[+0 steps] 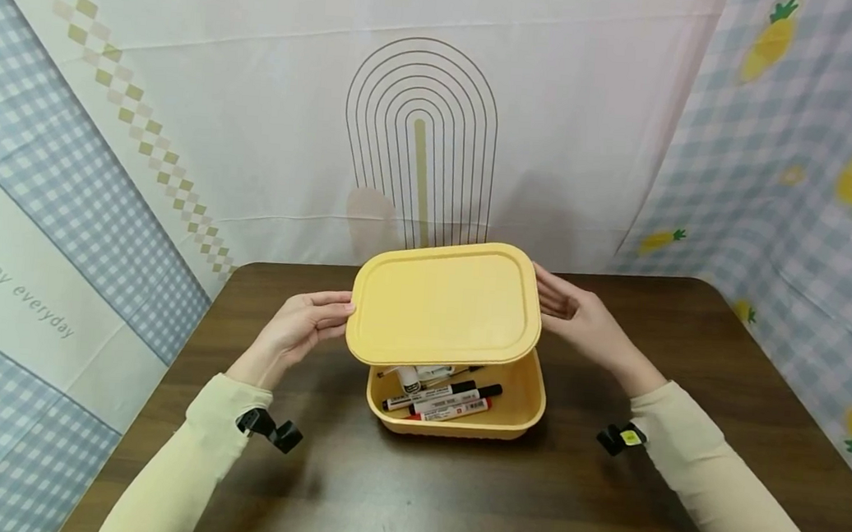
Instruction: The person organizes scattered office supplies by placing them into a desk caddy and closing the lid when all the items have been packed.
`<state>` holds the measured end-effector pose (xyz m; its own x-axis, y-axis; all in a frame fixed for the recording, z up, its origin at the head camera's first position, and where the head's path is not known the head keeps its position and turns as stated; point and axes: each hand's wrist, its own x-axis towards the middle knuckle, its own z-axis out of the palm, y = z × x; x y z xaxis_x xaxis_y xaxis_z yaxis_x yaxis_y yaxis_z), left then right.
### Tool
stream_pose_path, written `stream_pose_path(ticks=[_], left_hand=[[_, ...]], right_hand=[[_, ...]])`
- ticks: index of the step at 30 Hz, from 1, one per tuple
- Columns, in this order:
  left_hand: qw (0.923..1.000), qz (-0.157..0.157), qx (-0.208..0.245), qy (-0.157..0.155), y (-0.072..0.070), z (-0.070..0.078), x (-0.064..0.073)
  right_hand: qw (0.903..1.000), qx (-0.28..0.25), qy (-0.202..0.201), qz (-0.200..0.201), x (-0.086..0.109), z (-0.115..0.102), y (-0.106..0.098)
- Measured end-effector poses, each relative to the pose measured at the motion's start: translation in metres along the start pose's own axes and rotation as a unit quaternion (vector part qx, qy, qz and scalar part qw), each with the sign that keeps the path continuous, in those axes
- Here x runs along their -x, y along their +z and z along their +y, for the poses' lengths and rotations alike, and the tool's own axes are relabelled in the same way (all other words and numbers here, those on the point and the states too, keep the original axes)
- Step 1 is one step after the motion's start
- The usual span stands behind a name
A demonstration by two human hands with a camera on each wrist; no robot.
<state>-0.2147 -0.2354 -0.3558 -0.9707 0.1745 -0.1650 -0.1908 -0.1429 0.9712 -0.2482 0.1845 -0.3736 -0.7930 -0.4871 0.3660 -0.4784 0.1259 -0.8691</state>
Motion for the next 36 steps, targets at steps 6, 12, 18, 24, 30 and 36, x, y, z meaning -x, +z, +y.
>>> stream_pose_path(ticks=[6, 12, 18, 24, 30, 36], left_hand=[[0.9999, 0.005, -0.010, -0.003, -0.004, -0.003, -0.001], [0.9997, 0.019, -0.018, -0.001, -0.002, -0.003, -0.001], [0.9987, 0.028, -0.040, 0.012, -0.002, -0.006, 0.001], [0.9958, 0.044, -0.079, 0.016, 0.001, -0.012, 0.006], [0.9932, 0.040, -0.105, 0.027, 0.007, -0.021, 0.008], [0.9800, -0.015, -0.184, 0.075, 0.006, -0.033, 0.013]], right_hand=[[0.9907, -0.101, 0.030, -0.086, 0.004, 0.003, -0.009], [0.9821, -0.136, 0.019, -0.129, 0.004, 0.003, -0.011], [0.9882, -0.031, 0.051, -0.141, 0.008, 0.001, -0.006], [0.9784, 0.131, 0.098, -0.126, 0.017, 0.005, -0.001], [0.9759, 0.174, 0.082, -0.102, 0.022, 0.013, 0.002], [0.9761, 0.183, 0.075, -0.090, 0.029, 0.017, 0.001]])
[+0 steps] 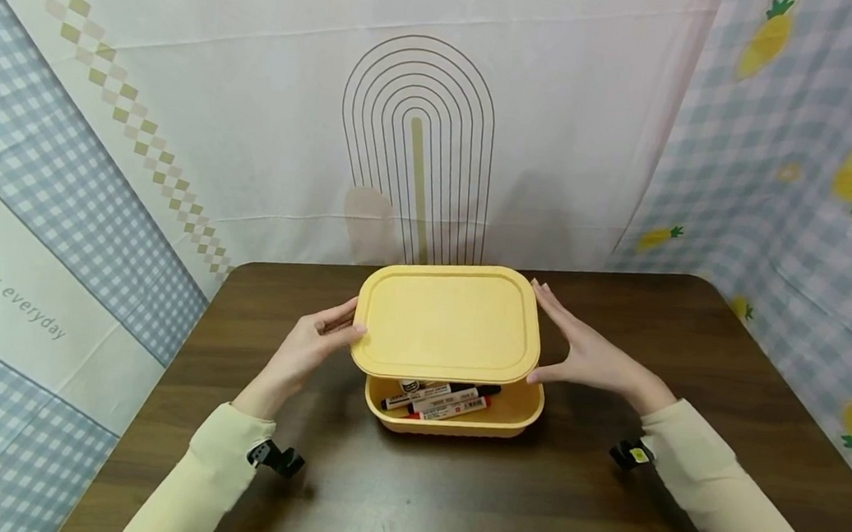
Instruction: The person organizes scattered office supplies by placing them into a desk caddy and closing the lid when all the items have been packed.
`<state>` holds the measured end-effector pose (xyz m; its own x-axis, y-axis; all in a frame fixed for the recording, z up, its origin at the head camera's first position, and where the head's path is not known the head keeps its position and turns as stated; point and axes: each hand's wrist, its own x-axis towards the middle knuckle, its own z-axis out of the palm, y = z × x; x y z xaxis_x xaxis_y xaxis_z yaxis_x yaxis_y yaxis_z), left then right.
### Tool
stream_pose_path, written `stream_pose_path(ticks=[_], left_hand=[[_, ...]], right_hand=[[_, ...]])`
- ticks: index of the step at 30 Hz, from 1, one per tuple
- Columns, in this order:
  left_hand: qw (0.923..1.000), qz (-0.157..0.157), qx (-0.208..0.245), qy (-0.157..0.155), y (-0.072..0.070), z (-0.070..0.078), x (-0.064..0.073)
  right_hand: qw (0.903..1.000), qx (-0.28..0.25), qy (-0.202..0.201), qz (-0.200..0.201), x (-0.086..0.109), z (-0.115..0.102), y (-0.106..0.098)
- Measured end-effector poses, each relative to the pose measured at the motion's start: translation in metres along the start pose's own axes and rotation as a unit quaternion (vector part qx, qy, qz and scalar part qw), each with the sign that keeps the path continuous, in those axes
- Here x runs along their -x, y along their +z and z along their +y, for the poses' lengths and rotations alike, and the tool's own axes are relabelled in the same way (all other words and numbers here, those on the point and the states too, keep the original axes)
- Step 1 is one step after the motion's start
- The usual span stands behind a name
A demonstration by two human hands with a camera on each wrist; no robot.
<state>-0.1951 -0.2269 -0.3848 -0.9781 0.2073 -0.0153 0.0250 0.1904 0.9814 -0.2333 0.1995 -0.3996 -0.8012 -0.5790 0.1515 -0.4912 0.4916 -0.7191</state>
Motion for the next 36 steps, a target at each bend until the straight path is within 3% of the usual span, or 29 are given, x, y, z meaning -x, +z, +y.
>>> stream_pose_path(ticks=[4, 8, 16, 26, 36], left_hand=[[0.9919, -0.042, -0.113, 0.041, 0.000, -0.008, 0.005], [0.9787, -0.070, -0.182, 0.065, 0.000, -0.016, 0.010], [0.9702, -0.084, -0.216, 0.072, 0.005, -0.036, 0.014], [0.9704, -0.085, -0.216, 0.066, 0.012, -0.047, 0.016], [0.9690, -0.103, -0.219, 0.050, 0.014, -0.057, 0.019]], right_hand=[[0.9999, -0.001, 0.015, -0.008, 0.005, 0.005, 0.000], [0.9995, -0.005, 0.024, -0.020, 0.009, 0.012, 0.003], [0.9989, -0.004, 0.034, -0.032, 0.017, 0.022, 0.012], [0.9970, -0.004, 0.064, -0.045, 0.031, 0.028, 0.019], [0.9965, -0.007, 0.063, -0.055, 0.039, 0.034, 0.027]])
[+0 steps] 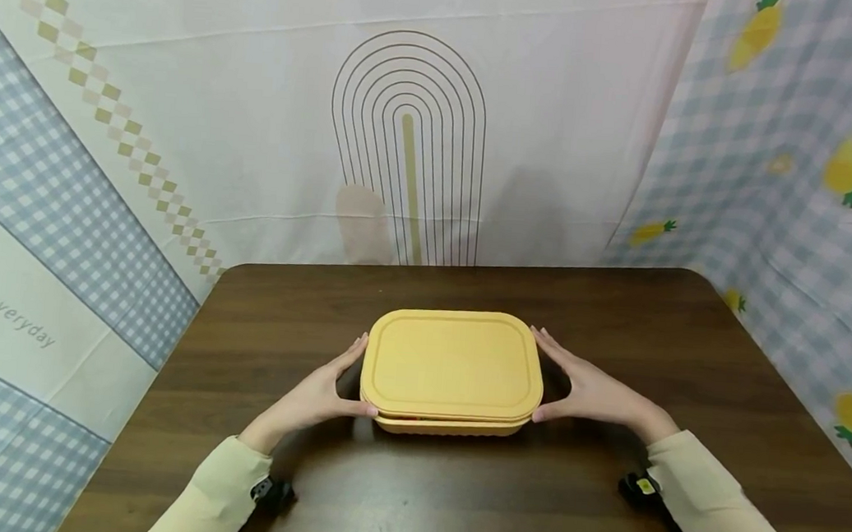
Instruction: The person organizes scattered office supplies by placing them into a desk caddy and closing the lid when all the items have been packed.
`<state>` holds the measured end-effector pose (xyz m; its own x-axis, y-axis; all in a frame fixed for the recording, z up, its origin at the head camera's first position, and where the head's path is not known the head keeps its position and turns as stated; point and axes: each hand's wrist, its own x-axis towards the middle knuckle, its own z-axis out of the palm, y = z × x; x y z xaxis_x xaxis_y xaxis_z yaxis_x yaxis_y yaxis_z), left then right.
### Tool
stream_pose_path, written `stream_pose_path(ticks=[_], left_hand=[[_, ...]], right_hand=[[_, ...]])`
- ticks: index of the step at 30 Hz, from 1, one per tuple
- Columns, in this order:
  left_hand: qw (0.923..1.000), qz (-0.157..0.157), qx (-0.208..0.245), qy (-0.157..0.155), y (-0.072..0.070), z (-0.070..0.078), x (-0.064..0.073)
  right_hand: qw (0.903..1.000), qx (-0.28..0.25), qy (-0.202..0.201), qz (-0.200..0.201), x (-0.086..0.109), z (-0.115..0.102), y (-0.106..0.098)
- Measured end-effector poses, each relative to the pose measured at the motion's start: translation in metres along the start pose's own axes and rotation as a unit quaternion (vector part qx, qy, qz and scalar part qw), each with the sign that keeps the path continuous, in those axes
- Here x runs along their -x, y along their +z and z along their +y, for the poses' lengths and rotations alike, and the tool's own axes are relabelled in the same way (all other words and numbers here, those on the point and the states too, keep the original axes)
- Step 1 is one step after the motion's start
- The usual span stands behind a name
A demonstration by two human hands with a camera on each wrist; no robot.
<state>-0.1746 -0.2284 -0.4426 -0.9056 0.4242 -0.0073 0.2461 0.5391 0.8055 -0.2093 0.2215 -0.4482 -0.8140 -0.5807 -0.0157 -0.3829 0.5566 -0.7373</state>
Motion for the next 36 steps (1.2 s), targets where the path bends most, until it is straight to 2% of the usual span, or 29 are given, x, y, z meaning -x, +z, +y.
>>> stream_pose_path(ticks=[8, 19, 24, 30, 33, 36], left_hand=[[1.0000, -0.006, 0.004, 0.004, -0.003, 0.000, 0.004], [0.9997, -0.009, -0.020, 0.008, -0.002, 0.001, 0.010], [0.9993, -0.022, -0.029, 0.009, -0.003, 0.003, 0.011], [0.9983, -0.025, -0.048, 0.022, -0.010, 0.006, 0.007], [0.9976, -0.020, -0.058, 0.033, -0.014, 0.008, 0.000], [0.9954, -0.029, -0.075, 0.052, -0.015, 0.010, -0.009]], right_hand=[[0.9999, 0.011, 0.003, -0.005, 0.002, -0.003, 0.004], [0.9996, 0.021, 0.013, -0.013, 0.006, -0.009, 0.005], [0.9994, 0.016, 0.016, -0.025, 0.008, -0.008, 0.000], [0.9997, 0.016, 0.015, -0.010, 0.001, -0.011, -0.008], [0.9998, 0.015, 0.007, -0.004, -0.006, -0.015, -0.009], [0.9995, 0.024, -0.015, -0.012, -0.015, -0.020, -0.006]])
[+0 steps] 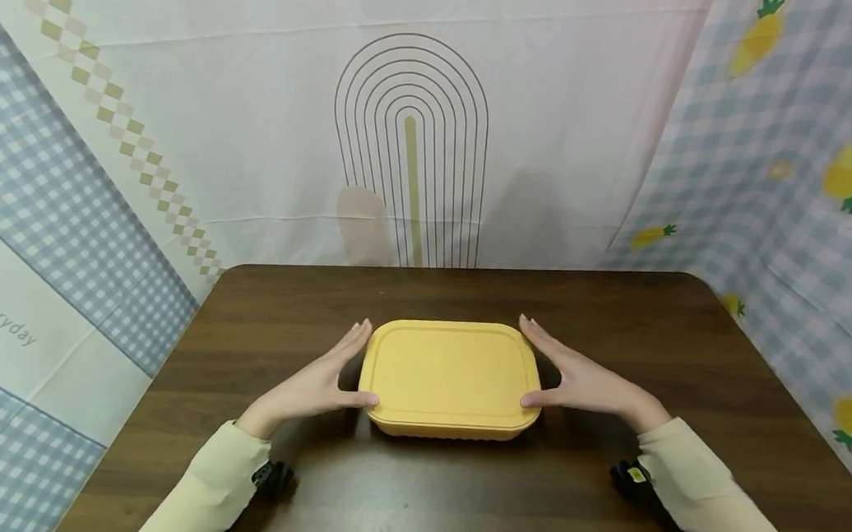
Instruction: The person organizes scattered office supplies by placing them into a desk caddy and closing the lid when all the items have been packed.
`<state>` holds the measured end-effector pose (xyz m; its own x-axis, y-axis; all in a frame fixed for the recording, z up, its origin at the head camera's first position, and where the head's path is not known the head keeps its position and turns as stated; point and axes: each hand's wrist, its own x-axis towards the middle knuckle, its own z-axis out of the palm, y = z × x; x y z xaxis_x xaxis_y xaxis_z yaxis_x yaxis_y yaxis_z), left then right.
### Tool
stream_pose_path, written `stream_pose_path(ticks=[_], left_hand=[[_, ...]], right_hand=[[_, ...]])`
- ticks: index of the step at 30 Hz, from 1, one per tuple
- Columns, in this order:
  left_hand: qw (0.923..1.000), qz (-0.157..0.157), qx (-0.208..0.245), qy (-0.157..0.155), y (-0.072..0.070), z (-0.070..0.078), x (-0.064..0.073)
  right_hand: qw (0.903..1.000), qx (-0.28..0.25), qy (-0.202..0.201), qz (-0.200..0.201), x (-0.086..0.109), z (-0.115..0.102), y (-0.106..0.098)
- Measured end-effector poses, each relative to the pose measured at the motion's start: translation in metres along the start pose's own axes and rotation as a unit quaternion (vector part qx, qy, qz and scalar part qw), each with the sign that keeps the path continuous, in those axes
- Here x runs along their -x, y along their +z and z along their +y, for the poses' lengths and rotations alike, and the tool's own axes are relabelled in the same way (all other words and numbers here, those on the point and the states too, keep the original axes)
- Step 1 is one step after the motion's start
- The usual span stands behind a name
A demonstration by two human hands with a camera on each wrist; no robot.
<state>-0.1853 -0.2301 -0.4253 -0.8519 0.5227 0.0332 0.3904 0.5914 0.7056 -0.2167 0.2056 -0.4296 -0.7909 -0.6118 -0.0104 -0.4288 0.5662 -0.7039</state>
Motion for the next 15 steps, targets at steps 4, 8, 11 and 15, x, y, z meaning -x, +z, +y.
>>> stream_pose_path(ticks=[4, 8, 11, 15], left_hand=[[0.9977, -0.036, -0.047, 0.032, 0.003, 0.001, -0.012], [0.9945, -0.058, -0.076, 0.042, 0.006, 0.003, -0.016], [0.9945, -0.057, -0.080, 0.038, 0.006, 0.004, -0.015], [0.9942, -0.056, -0.083, 0.039, 0.006, 0.005, -0.013]], right_hand=[[0.9991, 0.012, -0.028, -0.028, -0.007, -0.006, 0.006], [0.9984, 0.019, -0.034, -0.042, -0.009, -0.009, 0.010], [0.9984, 0.023, -0.033, -0.039, -0.009, -0.008, 0.011], [0.9982, 0.028, -0.031, -0.044, -0.010, -0.008, 0.013]])
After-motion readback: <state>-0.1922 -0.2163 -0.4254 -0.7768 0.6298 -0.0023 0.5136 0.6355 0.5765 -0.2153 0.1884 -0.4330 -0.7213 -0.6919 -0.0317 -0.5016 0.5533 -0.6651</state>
